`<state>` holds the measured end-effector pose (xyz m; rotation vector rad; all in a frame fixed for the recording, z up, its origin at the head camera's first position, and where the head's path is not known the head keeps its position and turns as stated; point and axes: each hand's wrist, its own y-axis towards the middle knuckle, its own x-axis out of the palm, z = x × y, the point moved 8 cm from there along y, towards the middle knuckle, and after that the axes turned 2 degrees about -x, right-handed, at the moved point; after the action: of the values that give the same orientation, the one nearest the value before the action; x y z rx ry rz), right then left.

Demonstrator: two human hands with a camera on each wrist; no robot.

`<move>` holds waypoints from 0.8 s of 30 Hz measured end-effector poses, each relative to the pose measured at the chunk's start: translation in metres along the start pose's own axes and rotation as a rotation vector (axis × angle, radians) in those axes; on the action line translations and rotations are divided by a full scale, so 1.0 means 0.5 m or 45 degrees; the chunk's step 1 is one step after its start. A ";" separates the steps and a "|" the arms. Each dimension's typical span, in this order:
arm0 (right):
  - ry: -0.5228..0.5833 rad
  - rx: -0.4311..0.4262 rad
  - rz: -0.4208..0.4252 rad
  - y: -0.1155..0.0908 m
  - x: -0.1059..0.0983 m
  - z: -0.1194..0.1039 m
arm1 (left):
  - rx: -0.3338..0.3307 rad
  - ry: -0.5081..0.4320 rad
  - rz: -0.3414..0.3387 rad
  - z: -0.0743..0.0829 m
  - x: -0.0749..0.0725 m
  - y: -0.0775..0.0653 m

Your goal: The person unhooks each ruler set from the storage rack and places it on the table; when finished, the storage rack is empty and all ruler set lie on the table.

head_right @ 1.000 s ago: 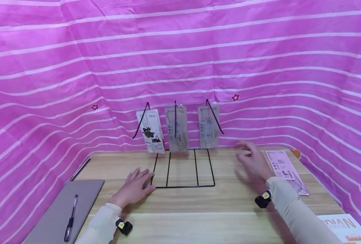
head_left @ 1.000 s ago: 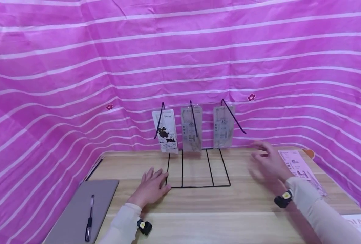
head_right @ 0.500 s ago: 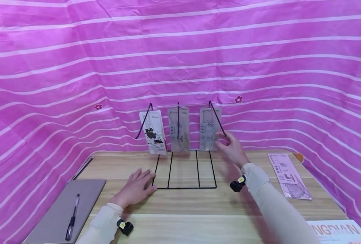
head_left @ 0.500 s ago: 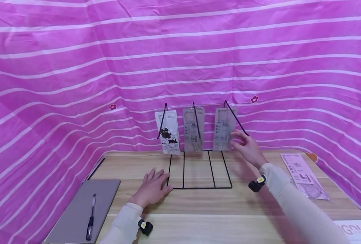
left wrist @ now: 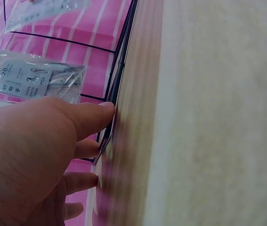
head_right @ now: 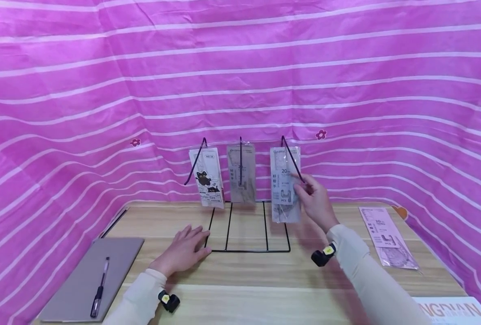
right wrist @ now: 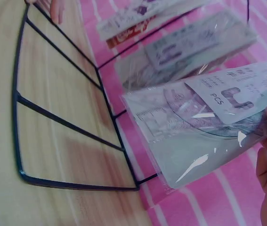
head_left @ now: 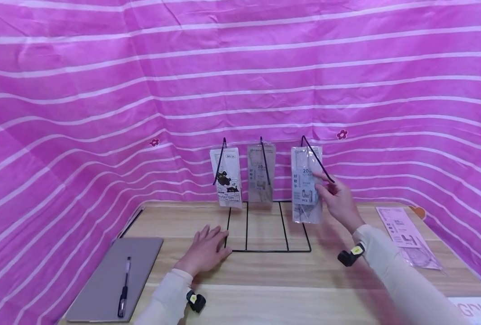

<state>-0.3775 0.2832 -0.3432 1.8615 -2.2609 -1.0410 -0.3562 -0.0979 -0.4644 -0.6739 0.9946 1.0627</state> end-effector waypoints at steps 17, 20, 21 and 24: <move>-0.209 -0.077 -0.104 -0.158 -0.082 -0.097 | 0.016 -0.016 0.019 0.004 -0.009 -0.005; -0.220 -0.098 -0.098 -0.185 -0.092 -0.112 | 0.018 -0.015 0.024 0.003 -0.009 -0.006; -0.216 -0.110 -0.091 -0.195 -0.095 -0.118 | 0.021 -0.014 0.024 0.003 -0.009 -0.005; -0.189 -0.158 -0.065 -0.222 -0.106 -0.135 | 0.026 -0.016 0.022 0.003 -0.010 -0.005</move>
<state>-0.2384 0.2923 -0.3274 1.8591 -2.1758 -1.3364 -0.3542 -0.0993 -0.4592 -0.6424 1.0009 1.0691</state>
